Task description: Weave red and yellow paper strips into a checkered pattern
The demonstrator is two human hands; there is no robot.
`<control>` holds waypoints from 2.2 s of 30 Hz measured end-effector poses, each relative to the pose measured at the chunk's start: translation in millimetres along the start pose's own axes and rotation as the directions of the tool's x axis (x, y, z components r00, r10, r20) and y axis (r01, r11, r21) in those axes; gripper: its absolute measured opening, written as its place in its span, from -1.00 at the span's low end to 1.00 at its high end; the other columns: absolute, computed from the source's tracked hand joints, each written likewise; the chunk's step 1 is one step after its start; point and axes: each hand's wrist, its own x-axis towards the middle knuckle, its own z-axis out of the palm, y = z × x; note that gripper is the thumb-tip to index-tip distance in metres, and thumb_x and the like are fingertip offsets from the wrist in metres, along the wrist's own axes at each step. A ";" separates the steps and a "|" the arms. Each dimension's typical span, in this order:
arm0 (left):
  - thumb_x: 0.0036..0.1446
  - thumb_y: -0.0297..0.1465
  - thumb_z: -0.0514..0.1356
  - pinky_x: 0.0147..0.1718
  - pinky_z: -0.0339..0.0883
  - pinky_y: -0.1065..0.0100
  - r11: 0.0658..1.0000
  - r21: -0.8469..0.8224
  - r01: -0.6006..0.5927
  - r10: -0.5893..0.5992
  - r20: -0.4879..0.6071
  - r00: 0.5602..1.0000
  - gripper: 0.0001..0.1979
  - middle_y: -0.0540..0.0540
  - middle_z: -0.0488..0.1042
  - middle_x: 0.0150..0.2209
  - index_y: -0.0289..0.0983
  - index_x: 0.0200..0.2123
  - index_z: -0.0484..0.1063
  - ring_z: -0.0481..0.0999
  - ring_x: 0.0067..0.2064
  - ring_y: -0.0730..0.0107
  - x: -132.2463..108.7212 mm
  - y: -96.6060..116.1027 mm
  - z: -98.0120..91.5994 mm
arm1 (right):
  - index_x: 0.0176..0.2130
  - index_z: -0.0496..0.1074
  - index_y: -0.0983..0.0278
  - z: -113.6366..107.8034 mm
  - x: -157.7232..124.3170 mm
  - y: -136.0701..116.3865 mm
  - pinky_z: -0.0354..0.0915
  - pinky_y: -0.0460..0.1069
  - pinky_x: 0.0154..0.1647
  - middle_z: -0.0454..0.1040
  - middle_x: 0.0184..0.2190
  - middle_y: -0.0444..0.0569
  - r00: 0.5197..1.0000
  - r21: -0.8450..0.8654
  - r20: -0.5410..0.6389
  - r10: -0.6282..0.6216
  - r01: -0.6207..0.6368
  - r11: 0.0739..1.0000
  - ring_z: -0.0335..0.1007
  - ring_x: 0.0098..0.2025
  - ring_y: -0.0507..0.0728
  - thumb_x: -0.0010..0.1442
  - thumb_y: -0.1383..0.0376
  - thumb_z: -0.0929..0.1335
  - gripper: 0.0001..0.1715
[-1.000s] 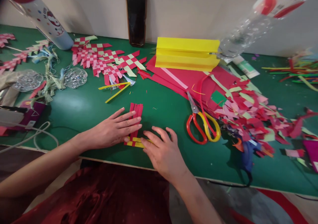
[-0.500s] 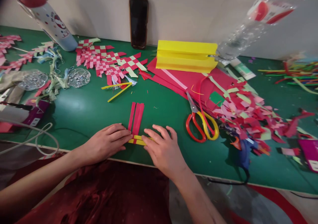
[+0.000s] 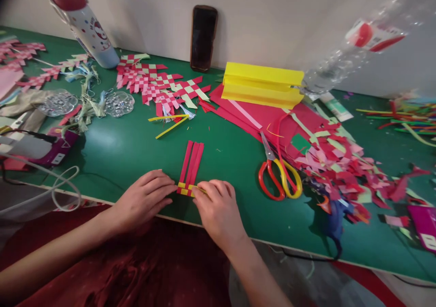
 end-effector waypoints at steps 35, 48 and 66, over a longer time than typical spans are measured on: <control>0.33 -0.43 0.10 0.30 0.03 -0.10 0.998 0.056 -0.014 0.009 0.086 0.996 -0.68 -0.12 0.40 0.12 -0.17 0.13 0.37 0.23 0.27 0.13 -16.3 3.0 12.0 | -0.25 0.55 0.13 6.3 95.7 26.2 0.04 0.17 0.12 0.53 -0.03 -0.12 0.950 0.011 0.215 -0.228 0.232 0.973 0.26 0.09 0.17 0.27 0.20 0.37 -0.86; 0.33 -0.40 0.11 0.32 -0.03 -0.10 0.999 0.049 -0.001 -0.004 0.103 0.995 -0.68 -0.09 0.36 0.17 -0.14 0.13 0.37 0.21 0.28 0.13 -16.7 2.3 14.1 | -0.23 0.55 0.16 -4.0 31.9 11.5 0.13 0.14 0.08 0.57 -0.15 -0.08 0.999 0.016 -0.021 -0.028 0.028 0.999 0.32 0.00 0.18 0.24 0.23 0.39 -0.89; 0.32 -0.42 0.12 0.29 0.00 -0.14 0.998 0.057 -0.004 -0.002 0.104 0.995 -0.67 -0.08 0.39 0.15 -0.14 0.13 0.37 0.22 0.28 0.09 -16.3 2.0 15.6 | -0.32 0.47 0.18 11.4 36.6 -15.3 0.05 0.16 0.08 0.58 -0.25 -0.09 0.978 -0.041 -0.126 0.167 -0.174 0.984 0.38 -0.09 0.18 0.19 0.22 0.42 -0.91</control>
